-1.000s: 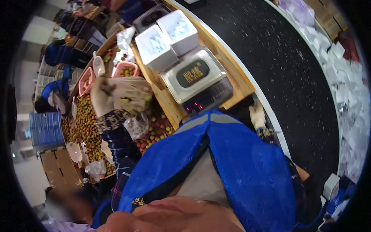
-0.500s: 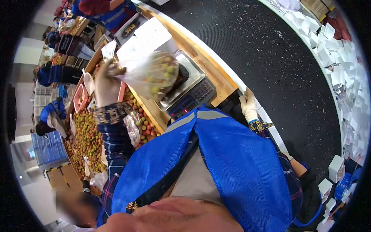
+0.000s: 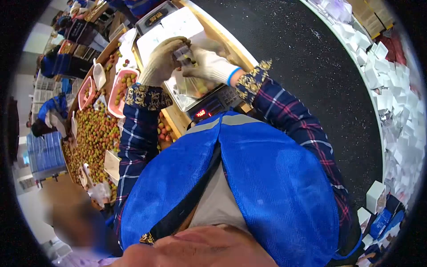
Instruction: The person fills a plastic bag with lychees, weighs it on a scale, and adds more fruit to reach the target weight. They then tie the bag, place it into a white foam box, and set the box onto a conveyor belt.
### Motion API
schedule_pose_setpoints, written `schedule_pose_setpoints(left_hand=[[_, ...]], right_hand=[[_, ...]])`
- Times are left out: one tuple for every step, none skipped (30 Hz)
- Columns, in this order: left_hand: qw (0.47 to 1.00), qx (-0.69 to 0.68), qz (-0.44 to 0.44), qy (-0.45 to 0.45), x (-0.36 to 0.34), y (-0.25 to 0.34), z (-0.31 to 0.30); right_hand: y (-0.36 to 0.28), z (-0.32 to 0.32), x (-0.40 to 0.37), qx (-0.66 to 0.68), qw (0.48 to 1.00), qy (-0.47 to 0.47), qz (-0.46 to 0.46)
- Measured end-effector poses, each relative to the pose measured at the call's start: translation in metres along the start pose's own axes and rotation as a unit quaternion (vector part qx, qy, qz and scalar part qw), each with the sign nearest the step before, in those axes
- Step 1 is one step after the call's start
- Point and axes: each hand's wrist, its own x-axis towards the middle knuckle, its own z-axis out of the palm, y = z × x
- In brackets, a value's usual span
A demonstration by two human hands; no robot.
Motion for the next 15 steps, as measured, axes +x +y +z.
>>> schedule_pose_setpoints(left_hand=[[0.955, -0.248, -0.156, 0.035, 0.001, 0.001, -0.002], [0.824, -0.477, -0.296, 0.071, 0.001, -0.001, -0.002], [0.831, -0.477, -0.282, 0.05, -0.005, -0.011, -0.005], [0.82, -0.503, -0.271, 0.028, -0.011, -0.019, -0.016], [0.857, -0.461, -0.22, 0.061, -0.025, -0.027, -0.021], [0.888, -0.416, -0.171, 0.093, -0.032, -0.028, -0.028], [0.841, -0.496, -0.2, 0.084, -0.034, -0.044, -0.046], [0.785, -0.572, -0.225, 0.074, -0.031, -0.057, -0.063], [0.818, -0.495, -0.241, 0.165, -0.034, -0.049, -0.068], [0.845, -0.429, -0.233, 0.219, -0.039, -0.044, -0.069], [0.817, -0.491, -0.223, 0.204, -0.047, -0.056, -0.071], [0.785, -0.551, -0.212, 0.189, -0.055, -0.068, -0.075], [0.782, -0.553, -0.216, 0.192, -0.061, -0.062, -0.073], [0.76, -0.591, -0.194, 0.188, -0.071, -0.056, -0.07], [0.736, -0.628, -0.173, 0.185, -0.079, -0.051, -0.069]], right_hand=[[0.01, 0.006, 0.01, -0.002, 1.0, -0.008, -0.003], [0.023, 0.017, 0.021, -0.017, 1.0, -0.003, -0.018], [0.032, 0.025, 0.03, -0.031, 0.999, 0.0, -0.032], [0.029, 0.02, 0.033, -0.035, 0.998, -0.022, -0.04], [0.029, 0.022, 0.041, -0.022, 0.998, 0.009, -0.064], [0.034, 0.024, 0.054, -0.006, 0.995, 0.04, -0.087], [0.042, 0.021, 0.067, 0.017, 0.996, 0.034, -0.085], [0.047, 0.014, 0.074, 0.04, 0.995, 0.029, -0.083], [0.029, -0.003, 0.066, 0.196, 0.98, 0.034, -0.006], [0.035, -0.002, 0.083, 0.243, 0.966, 0.082, -0.044], [0.048, -0.01, 0.085, 0.356, 0.931, 0.072, -0.016], [0.041, -0.026, 0.08, 0.464, 0.883, 0.064, 0.013], [0.049, -0.026, 0.08, 0.46, 0.884, 0.087, 0.009], [0.057, -0.028, 0.081, 0.455, 0.884, 0.109, 0.003], [0.068, -0.027, 0.079, 0.454, 0.884, 0.113, 0.024]])
